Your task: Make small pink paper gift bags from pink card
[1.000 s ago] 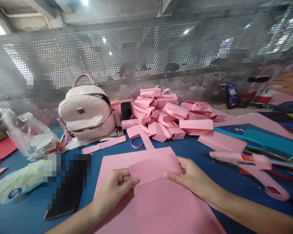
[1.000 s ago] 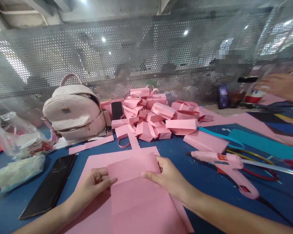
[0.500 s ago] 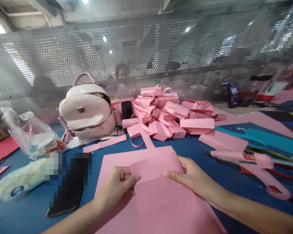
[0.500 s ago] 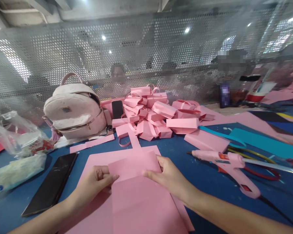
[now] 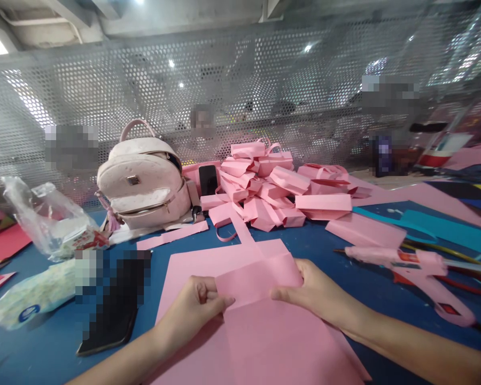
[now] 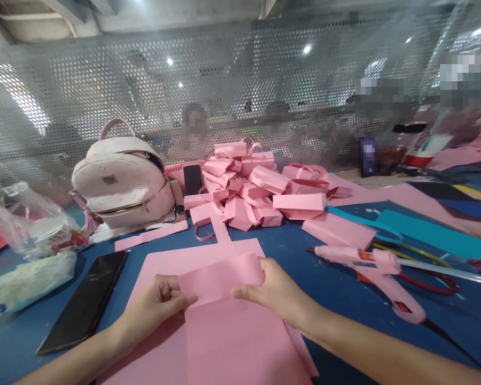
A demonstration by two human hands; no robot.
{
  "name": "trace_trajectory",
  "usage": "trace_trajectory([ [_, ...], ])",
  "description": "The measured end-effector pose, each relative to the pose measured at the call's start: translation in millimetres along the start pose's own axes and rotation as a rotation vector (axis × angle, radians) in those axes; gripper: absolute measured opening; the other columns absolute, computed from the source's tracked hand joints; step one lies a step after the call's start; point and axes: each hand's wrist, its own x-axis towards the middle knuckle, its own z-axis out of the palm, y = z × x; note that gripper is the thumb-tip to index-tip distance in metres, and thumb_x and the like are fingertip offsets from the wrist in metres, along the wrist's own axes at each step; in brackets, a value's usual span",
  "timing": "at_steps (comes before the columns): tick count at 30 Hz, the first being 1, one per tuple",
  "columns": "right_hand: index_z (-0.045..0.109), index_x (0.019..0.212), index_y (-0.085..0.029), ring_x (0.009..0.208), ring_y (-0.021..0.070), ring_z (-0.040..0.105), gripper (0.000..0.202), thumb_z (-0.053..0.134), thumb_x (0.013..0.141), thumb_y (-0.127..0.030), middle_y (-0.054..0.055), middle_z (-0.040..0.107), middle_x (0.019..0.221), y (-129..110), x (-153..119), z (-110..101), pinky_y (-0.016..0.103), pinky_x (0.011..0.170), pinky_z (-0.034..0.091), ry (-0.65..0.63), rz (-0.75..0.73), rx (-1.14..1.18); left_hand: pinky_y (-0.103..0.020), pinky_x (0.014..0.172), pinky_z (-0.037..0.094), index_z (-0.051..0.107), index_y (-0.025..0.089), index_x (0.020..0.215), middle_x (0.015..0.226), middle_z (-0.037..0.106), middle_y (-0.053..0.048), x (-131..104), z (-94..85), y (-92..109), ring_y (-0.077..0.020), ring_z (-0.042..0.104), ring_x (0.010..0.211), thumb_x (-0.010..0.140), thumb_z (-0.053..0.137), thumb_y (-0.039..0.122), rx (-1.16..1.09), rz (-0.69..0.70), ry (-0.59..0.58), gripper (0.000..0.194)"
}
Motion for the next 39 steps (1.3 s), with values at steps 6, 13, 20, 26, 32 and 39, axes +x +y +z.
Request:
trace_trajectory([
  [6, 0.069, 0.097, -0.018, 0.099, 0.0372, 0.071, 0.061, 0.093, 0.052, -0.052, 0.010, 0.077, 0.097, 3, 1, -4, 0.041, 0.079, 0.060, 0.109, 0.025, -0.157, -0.026, 0.064, 0.043, 0.068, 0.014, 0.075, 0.065, 0.061, -0.003, 0, -0.6, 1, -0.0140, 0.054, 0.061, 0.071, 0.076, 0.069, -0.046, 0.003, -0.062, 0.056],
  [13, 0.069, 0.102, -0.017, 0.102, 0.0386, 0.070, 0.064, 0.093, 0.053, -0.050, 0.012, 0.076, 0.105, 3, -1, -2, 0.042, 0.081, 0.061, 0.133, 0.062, -0.102, -0.023, 0.058, 0.034, 0.052, 0.017, 0.062, 0.059, 0.041, 0.005, 4, 2.5, -3, -0.0083, 0.036, 0.055, 0.073, 0.075, 0.067, -0.109, 0.001, -0.025, 0.057],
  [20, 0.072, 0.106, -0.017, 0.103, 0.0382, 0.072, 0.060, 0.088, 0.061, -0.053, 0.012, 0.078, 0.101, -6, -6, 3, 0.043, 0.078, 0.063, 0.024, -0.020, 0.063, -0.025, 0.051, 0.020, 0.035, 0.021, 0.052, 0.052, 0.029, 0.008, 4, 10.3, -5, -0.0058, 0.023, 0.049, 0.069, 0.077, 0.066, -0.150, -0.015, 0.023, 0.064],
  [26, 0.072, 0.107, -0.017, 0.107, 0.0392, 0.071, 0.063, 0.090, 0.058, -0.051, 0.012, 0.078, 0.103, -6, -7, 5, 0.042, 0.077, 0.063, 0.064, -0.040, 0.088, -0.026, 0.051, 0.015, 0.040, 0.020, 0.050, 0.049, 0.031, 0.007, 7, 2.6, -9, -0.0055, 0.021, 0.048, 0.069, 0.077, 0.067, -0.038, -0.015, 0.030, 0.063],
  [32, 0.072, 0.104, -0.017, 0.102, 0.0375, 0.073, 0.055, 0.091, 0.060, -0.044, 0.012, 0.079, 0.102, -1, 0, 1, 0.040, 0.076, 0.063, 0.031, -0.031, 0.067, -0.026, 0.050, 0.012, 0.043, 0.019, 0.052, 0.048, 0.032, 0.007, 6, 1.2, -6, -0.0051, 0.020, 0.048, 0.069, 0.077, 0.067, 0.007, -0.015, 0.022, 0.062],
  [39, 0.072, 0.105, -0.015, 0.106, 0.0388, 0.071, 0.057, 0.091, 0.060, -0.044, 0.014, 0.078, 0.106, 2, -1, -1, 0.042, 0.079, 0.062, 0.025, -0.011, 0.058, -0.024, 0.057, 0.033, 0.041, 0.020, 0.058, 0.057, 0.041, 0.004, 5, 10.9, -2, -0.0078, 0.038, 0.053, 0.072, 0.071, 0.073, -0.131, 0.011, -0.004, 0.062],
])
